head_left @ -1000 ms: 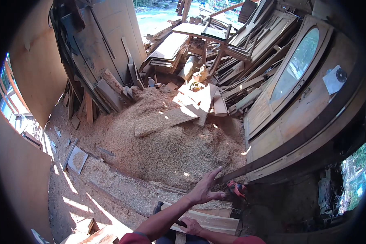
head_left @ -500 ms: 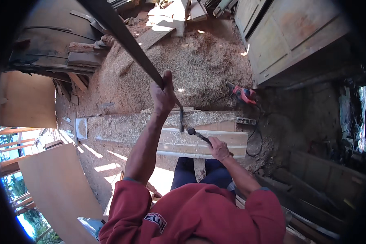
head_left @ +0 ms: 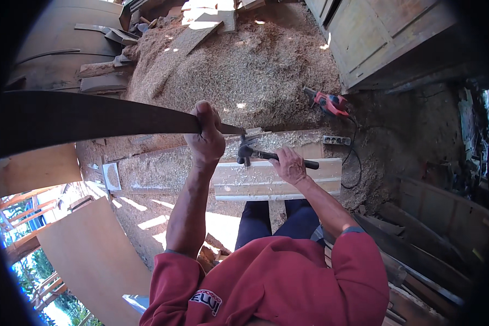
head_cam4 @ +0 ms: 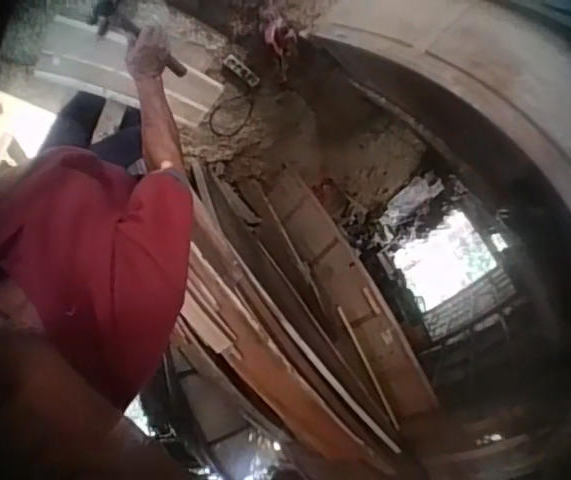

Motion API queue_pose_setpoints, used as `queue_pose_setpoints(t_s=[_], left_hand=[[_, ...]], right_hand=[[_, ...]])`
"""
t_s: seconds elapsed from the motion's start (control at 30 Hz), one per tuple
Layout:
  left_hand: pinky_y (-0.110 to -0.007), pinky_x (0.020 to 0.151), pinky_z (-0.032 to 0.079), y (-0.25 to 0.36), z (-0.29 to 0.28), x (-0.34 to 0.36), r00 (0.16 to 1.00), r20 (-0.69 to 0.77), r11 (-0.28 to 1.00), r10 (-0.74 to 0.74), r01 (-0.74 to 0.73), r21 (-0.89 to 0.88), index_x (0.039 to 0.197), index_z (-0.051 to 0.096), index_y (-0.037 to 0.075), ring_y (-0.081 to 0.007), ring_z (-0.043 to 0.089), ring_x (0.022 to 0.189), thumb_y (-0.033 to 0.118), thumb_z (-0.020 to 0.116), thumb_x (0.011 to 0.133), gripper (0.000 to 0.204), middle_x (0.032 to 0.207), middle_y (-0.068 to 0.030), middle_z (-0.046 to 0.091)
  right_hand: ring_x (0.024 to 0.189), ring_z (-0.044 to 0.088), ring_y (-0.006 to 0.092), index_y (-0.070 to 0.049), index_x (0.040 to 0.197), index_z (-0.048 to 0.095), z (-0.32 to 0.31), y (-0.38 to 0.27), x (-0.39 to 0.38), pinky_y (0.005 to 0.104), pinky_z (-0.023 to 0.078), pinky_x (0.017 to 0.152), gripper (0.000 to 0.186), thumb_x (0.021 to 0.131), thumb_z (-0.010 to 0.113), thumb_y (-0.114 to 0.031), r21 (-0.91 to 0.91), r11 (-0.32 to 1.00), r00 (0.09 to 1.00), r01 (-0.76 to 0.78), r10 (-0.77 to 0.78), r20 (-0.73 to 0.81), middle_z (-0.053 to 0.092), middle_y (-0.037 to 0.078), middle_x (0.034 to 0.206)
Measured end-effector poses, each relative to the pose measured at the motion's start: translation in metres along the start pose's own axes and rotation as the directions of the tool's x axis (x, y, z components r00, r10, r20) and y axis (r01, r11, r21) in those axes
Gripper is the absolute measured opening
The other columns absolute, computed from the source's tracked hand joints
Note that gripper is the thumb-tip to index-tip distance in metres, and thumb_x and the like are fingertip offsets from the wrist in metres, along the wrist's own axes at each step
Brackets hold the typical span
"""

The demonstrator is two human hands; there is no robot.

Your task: The person uses a pry bar and hammer to remove a piece from a wooden board and then uses an electric planer to smooth the surface of the wood.

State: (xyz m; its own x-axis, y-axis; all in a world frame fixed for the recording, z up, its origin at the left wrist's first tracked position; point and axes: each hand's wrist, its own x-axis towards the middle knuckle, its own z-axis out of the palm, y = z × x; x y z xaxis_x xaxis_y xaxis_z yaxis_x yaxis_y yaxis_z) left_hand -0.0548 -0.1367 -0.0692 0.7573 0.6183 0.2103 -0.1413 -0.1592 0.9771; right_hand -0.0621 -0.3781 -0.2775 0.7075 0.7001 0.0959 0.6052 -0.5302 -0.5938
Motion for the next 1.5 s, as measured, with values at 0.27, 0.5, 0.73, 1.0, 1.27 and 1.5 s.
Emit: queue_pose_setpoints(t_s=[0.27,0.5,0.73,1.0,1.27,1.5], left_hand=[[-0.031,0.044,0.024,-0.001,-0.011,0.012,0.999,0.008,0.995,0.039,-0.04,0.091,0.06,0.039,0.008,-0.0074,0.032,0.046,0.034,0.038,0.109,0.055,0.05,0.0027,0.034],[-0.028,0.041,0.02,0.0,0.007,0.009,0.997,0.006,0.997,0.076,-0.076,-0.002,0.065,0.035,0.012,-0.0064,0.027,0.044,0.038,0.039,0.108,0.051,0.052,0.0036,0.029],[-0.025,0.038,0.017,0.002,0.002,0.006,0.992,-0.059,0.991,0.113,-0.117,-0.063,0.066,0.029,0.016,-0.0059,0.019,0.041,0.042,0.037,0.108,0.05,0.052,0.0049,0.022],[-0.025,0.04,0.017,0.003,0.003,0.005,0.988,-0.084,0.99,0.126,-0.131,-0.051,0.066,0.029,0.017,-0.006,0.018,0.043,0.044,0.039,0.107,0.051,0.053,0.0055,0.021],[-0.026,0.04,0.018,0.0,0.012,0.006,0.986,-0.108,0.99,0.124,-0.13,-0.049,0.065,0.027,0.017,-0.0064,0.018,0.042,0.046,0.038,0.107,0.053,0.052,0.0054,0.021],[-0.027,0.041,0.022,-0.003,0.004,0.012,0.983,0.062,0.979,0.175,-0.167,-0.113,0.073,0.029,0.013,-0.0069,0.023,0.046,0.038,0.038,0.109,0.045,0.064,0.0021,0.03]], right_hand=[[0.075,0.068,0.0354,-0.007,0.109,0.055,0.025,0.0,0.014,0.0468,0.054,0.06,0.025,0.09,0.063,-0.021,-0.034,0.996,0.984,0.082,-0.075,0.16,0.06,0.016,0.084],[0.066,0.067,0.0321,-0.007,0.123,0.053,0.077,0.042,0.034,0.0451,0.055,0.055,0.031,0.094,0.056,-0.018,-0.187,0.979,0.967,0.075,-0.026,0.252,0.061,0.013,0.081],[0.075,0.07,0.0328,-0.01,0.128,0.051,0.074,0.03,0.031,0.0451,0.058,0.06,0.033,0.095,0.049,-0.017,-0.043,0.986,0.955,0.16,-0.143,0.259,0.065,0.014,0.089],[0.07,0.069,0.0359,-0.009,0.122,0.051,0.077,0.028,0.048,0.0498,0.056,0.058,0.029,0.094,0.051,-0.018,-0.108,0.994,0.921,0.034,0.011,0.389,0.062,0.014,0.084],[0.077,0.071,0.0317,-0.01,0.123,0.051,0.063,0.035,0.05,0.0447,0.057,0.062,0.028,0.096,0.046,-0.016,-0.164,0.985,0.871,0.048,0.039,0.49,0.067,0.013,0.091],[0.079,0.071,0.034,-0.011,0.127,0.049,0.055,0.036,0.063,0.046,0.058,0.065,0.033,0.095,0.046,-0.015,-0.05,0.991,0.89,0.127,-0.091,0.447,0.068,0.015,0.091]])
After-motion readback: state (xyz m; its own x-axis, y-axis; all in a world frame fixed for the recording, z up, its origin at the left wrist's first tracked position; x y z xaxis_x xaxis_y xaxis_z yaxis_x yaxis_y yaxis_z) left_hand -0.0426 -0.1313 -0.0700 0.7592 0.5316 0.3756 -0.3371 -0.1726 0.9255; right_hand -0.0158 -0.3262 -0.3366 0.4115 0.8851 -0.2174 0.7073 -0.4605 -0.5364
